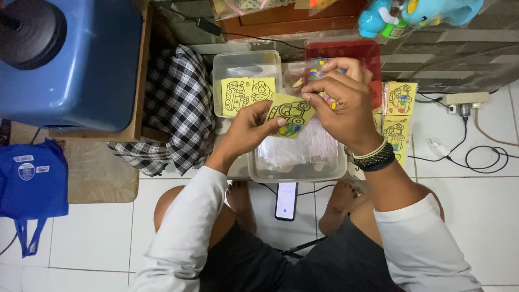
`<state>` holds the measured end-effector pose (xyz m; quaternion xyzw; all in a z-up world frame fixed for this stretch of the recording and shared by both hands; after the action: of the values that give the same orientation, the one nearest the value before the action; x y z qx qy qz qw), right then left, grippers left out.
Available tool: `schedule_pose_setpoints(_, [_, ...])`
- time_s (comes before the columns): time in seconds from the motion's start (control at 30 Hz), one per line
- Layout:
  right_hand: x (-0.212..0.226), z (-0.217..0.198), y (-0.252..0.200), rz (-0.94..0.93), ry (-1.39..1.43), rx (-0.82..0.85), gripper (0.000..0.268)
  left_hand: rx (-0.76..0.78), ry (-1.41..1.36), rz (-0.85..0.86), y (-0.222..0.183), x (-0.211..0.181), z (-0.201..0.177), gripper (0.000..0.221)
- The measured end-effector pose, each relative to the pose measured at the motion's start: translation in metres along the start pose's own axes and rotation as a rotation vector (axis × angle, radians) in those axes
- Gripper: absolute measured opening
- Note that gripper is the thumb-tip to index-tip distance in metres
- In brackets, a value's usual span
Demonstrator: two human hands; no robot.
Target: Packing sand art cards and colored sand packets into plastic bags to create kits.
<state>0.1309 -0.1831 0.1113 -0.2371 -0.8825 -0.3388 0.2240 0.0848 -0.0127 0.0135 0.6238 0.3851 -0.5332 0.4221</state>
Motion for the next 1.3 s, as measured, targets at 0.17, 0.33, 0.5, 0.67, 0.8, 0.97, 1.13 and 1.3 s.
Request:
schedule_pose_setpoints(0.17, [0.0,0.003,0.0,0.001,-0.048,0.017,0.004,0.001,0.06,-0.023,0.0,0.002,-0.001,0.006])
schedule_pose_setpoints(0.33, [-0.005,0.005,-0.001,0.006,-0.1,0.049,0.01,-0.015,0.14,-0.027,0.0,0.014,-0.007,0.011])
schedule_pose_setpoints(0.5, [-0.003,0.011,-0.001,-0.004,-0.139,0.094,0.009,-0.043,0.181,-0.104,-0.004,0.023,-0.011,0.009])
schedule_pose_setpoints(0.67, [0.005,0.014,0.009,-0.011,-0.207,0.159,0.006,-0.044,0.155,-0.197,0.0,0.011,-0.014,0.004])
schedule_pose_setpoints(0.8, [-0.004,0.021,0.017,0.004,-0.219,0.148,0.007,-0.063,0.305,-0.179,0.001,0.001,-0.025,0.009])
schedule_pose_setpoints(0.97, [-0.006,0.014,0.035,-0.021,-0.229,0.071,0.017,-0.197,0.279,-0.155,-0.002,-0.008,-0.056,0.021])
schedule_pose_setpoints(1.13, [-0.074,0.033,0.043,0.04,-0.249,0.069,0.014,-0.407,0.214,-0.099,-0.014,-0.011,-0.089,0.008])
schedule_pose_setpoints(1.3, [-0.179,0.098,0.038,0.388,-0.35,0.357,0.012,-0.432,0.177,-0.144,-0.014,0.002,-0.09,0.011])
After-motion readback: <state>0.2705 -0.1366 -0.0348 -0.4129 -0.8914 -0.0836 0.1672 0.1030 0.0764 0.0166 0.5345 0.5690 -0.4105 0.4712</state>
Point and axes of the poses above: each hand's wrist, its own y-axis towards the middle knuckle, its own z-axis out of the palm, x = y × z, the point moved 8 cm from there along y, towards the middle knuckle, and after that the axes turned 15 degrees about x, right-handed, at the moved point
